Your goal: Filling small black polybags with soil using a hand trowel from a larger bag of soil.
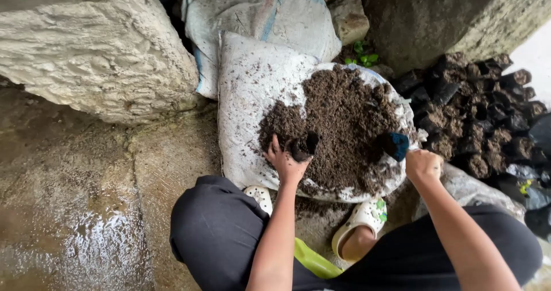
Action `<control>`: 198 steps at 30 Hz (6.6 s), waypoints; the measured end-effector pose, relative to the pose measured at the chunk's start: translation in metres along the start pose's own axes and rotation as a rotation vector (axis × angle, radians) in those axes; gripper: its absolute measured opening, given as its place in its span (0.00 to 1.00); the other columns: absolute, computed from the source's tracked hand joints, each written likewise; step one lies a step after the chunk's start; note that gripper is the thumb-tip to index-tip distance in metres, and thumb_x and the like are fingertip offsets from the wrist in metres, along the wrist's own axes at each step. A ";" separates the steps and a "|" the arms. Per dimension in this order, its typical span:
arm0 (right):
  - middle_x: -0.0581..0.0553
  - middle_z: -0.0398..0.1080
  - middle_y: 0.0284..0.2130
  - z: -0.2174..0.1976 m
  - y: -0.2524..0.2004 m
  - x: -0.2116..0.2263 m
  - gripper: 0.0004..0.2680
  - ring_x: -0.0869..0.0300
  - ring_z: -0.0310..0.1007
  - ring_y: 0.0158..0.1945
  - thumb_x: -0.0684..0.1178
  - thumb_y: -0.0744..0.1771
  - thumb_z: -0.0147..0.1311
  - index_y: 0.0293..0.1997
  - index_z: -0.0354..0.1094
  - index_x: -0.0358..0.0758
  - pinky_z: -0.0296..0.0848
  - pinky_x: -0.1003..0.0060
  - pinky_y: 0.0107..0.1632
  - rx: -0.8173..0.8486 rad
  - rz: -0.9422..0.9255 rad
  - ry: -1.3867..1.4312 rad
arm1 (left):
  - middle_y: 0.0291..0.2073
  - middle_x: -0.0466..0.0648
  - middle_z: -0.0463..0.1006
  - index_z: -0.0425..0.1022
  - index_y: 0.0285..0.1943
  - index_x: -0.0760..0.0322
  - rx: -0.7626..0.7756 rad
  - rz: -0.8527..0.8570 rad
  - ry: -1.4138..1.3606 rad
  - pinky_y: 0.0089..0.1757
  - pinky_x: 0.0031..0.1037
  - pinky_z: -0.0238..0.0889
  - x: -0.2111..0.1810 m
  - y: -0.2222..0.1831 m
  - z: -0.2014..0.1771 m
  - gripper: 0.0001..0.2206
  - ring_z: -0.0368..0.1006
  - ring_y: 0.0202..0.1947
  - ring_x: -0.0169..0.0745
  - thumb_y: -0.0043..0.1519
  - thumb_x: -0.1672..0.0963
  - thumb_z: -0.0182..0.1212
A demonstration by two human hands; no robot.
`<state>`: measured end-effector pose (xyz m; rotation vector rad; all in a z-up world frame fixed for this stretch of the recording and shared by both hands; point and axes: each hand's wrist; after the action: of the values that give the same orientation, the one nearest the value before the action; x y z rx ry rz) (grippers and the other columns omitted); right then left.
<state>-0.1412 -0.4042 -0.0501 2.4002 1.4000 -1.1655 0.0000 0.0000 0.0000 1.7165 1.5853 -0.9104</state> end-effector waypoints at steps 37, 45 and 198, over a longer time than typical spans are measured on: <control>0.32 0.80 0.34 -0.103 -0.069 -0.007 0.17 0.41 0.82 0.45 0.58 0.59 0.60 0.38 0.80 0.33 0.79 0.48 0.48 0.288 -0.318 0.534 | 0.75 0.68 0.40 0.73 0.62 0.65 0.053 -0.021 0.102 0.63 0.68 0.26 0.016 0.003 0.017 0.35 0.40 0.71 0.79 0.46 0.48 0.76; 0.35 0.80 0.22 -0.149 -0.064 -0.062 0.18 0.58 0.75 0.19 0.49 0.63 0.67 0.52 0.76 0.23 0.78 0.66 0.30 0.554 -0.333 0.989 | 0.73 0.70 0.44 0.74 0.58 0.64 -0.024 0.064 0.089 0.61 0.72 0.29 0.021 0.003 0.024 0.35 0.45 0.69 0.81 0.44 0.45 0.77; 0.45 0.77 0.48 -0.370 -0.152 -0.041 0.09 0.64 0.78 0.37 0.40 0.66 0.45 0.41 0.76 0.40 0.75 0.79 0.30 -0.254 -0.614 -0.014 | 0.73 0.69 0.47 0.72 0.62 0.65 0.049 -0.025 -0.076 0.60 0.69 0.47 -0.010 0.000 -0.001 0.35 0.48 0.68 0.78 0.45 0.50 0.79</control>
<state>-0.0669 -0.1766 0.2733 1.8338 2.2143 -1.0132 0.0001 -0.0047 0.0093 1.6790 1.5498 -1.0220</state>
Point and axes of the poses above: each hand's wrist, its own y-axis towards the middle knuckle, its own z-axis out of the palm, x = y × z
